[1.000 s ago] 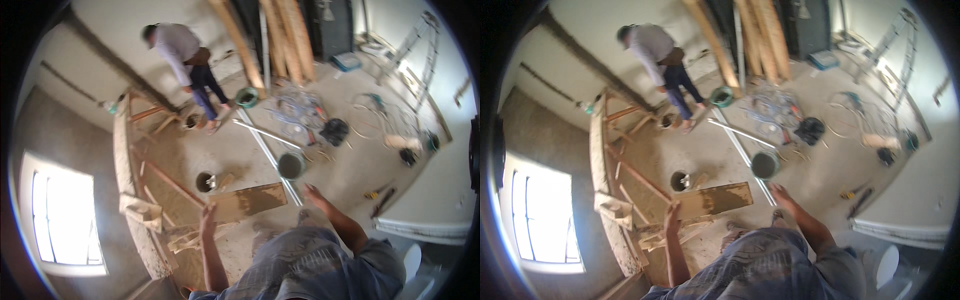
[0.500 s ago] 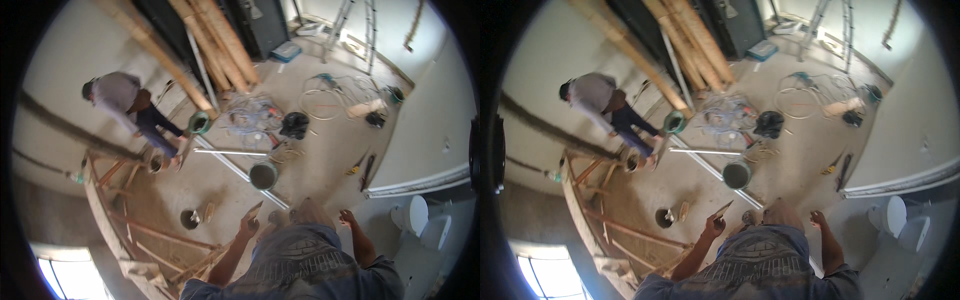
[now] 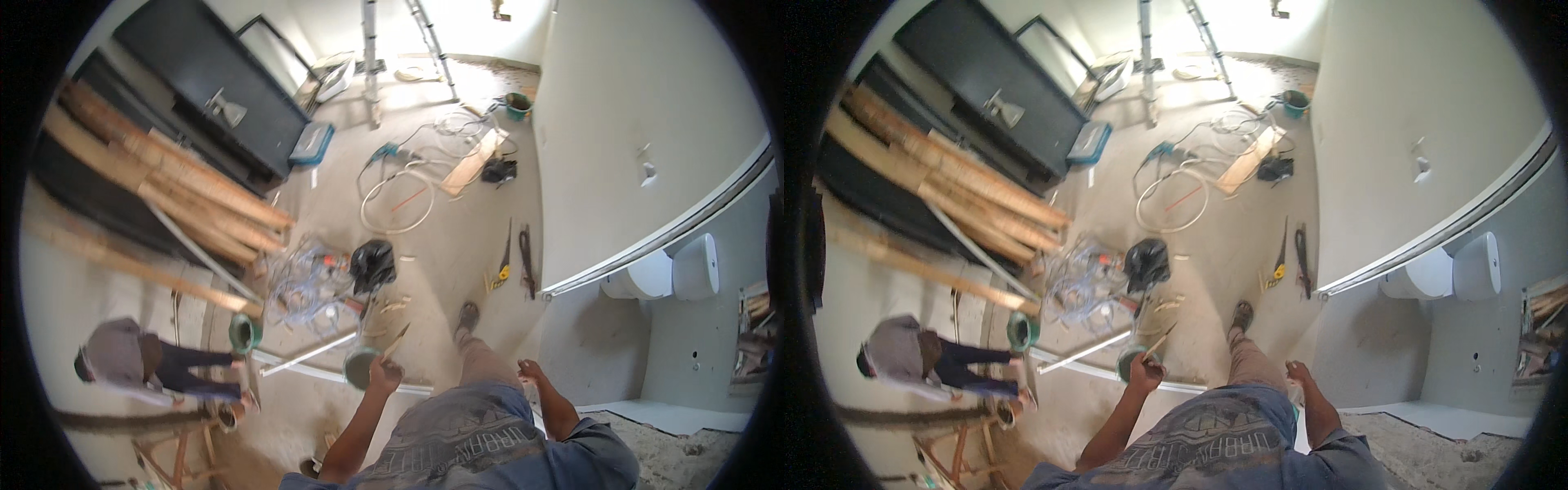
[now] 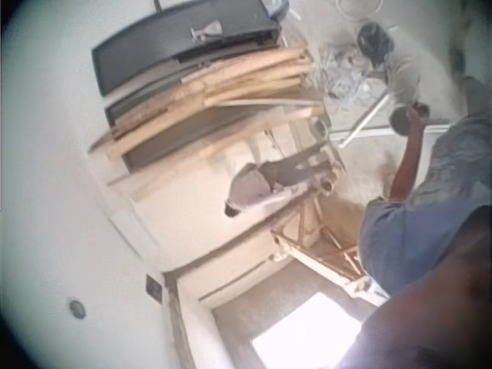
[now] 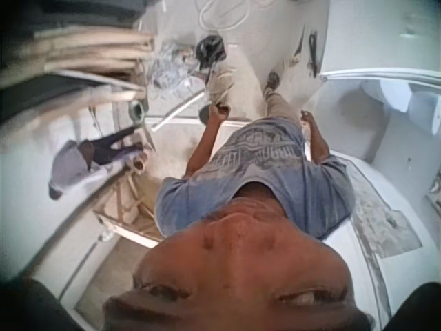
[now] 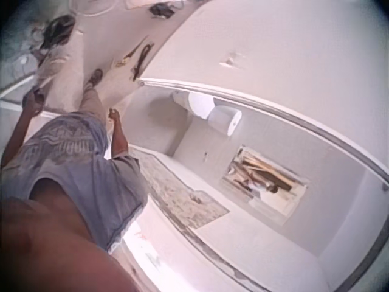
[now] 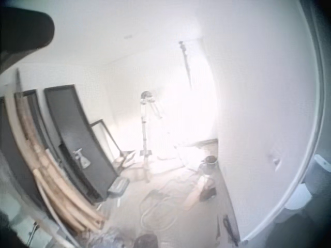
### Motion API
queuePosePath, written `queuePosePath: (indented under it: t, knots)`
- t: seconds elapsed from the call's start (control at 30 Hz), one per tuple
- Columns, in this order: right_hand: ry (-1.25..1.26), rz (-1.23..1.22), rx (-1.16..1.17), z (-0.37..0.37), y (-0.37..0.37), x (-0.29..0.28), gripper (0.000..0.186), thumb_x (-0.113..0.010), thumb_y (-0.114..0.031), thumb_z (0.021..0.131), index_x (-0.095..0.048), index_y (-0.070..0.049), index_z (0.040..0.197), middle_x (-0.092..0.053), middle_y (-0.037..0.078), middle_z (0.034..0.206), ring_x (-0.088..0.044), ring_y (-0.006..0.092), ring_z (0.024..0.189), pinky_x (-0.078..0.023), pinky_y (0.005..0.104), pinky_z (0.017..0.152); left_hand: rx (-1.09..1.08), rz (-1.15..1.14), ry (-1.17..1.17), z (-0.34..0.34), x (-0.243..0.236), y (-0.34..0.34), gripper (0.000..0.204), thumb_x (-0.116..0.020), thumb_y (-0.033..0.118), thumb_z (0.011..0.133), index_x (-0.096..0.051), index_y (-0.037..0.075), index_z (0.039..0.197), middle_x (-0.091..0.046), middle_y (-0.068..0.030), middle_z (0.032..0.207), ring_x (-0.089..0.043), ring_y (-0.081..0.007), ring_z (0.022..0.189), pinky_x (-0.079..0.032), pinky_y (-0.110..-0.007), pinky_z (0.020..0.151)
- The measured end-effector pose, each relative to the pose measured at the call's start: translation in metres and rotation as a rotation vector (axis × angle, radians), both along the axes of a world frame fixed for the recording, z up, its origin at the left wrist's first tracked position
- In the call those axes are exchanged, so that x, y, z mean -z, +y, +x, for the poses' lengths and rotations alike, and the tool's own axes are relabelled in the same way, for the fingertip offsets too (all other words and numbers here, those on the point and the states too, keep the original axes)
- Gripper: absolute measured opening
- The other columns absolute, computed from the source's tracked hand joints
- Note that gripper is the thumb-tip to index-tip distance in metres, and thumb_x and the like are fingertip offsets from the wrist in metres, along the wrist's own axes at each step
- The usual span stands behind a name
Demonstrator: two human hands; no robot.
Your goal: The person uses a wooden trowel to apply and smooth plaster over a vertical groove in a wall, then scoops more plaster from a bucket with a hand trowel.
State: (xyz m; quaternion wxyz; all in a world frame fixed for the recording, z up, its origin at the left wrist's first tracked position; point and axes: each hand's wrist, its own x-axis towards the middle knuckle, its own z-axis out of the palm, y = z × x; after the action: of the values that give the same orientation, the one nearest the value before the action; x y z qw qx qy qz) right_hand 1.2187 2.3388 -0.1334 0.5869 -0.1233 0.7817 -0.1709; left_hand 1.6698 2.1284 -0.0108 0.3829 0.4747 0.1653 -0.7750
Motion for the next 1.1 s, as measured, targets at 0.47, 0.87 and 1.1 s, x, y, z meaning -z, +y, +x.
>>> queuePosePath:
  t: [0.47,0.87,1.1]
  knots:
    - [-0.059,-0.301,0.594,-0.19,-0.214,-0.017,0.038,-0.053,-0.04,0.093,-0.052,-0.014,0.121,-0.066,0.009,0.09,-0.064,0.0207,0.077,-0.053,0.0443,0.068,0.086,-0.14,-0.035,-0.278,-0.076,-0.326,0.038,-0.051,0.032,0.092,-0.049,0.012,0.06,-0.045,-0.0021,0.05,-0.05,-0.0187,0.051,-0.051,-0.036,0.059]
    - [-0.434,-0.069,0.314,-0.239,-0.383,-0.012,0.06,-0.055,-0.051,0.091,-0.041,-0.013,0.135,-0.057,0.015,0.126,-0.055,0.029,0.114,-0.039,0.0525,0.096,0.047,-0.081,-0.543,-0.313,0.097,-0.54,0.035,-0.052,0.046,0.088,-0.055,0.012,0.081,-0.049,-0.0033,0.062,-0.052,-0.0196,0.062,-0.048,-0.04,0.064]
    - [-0.134,-0.174,-0.066,-0.411,-0.524,0.003,0.053,-0.056,-0.051,0.091,-0.058,-0.008,0.121,-0.063,0.009,0.104,-0.06,0.022,0.089,-0.053,0.0392,0.065,0.093,0.111,-0.758,-0.367,0.128,-0.634,0.048,-0.039,0.056,0.094,-0.049,0.012,0.078,-0.047,-0.0015,0.056,-0.043,-0.0145,0.045,-0.036,-0.03,0.042]
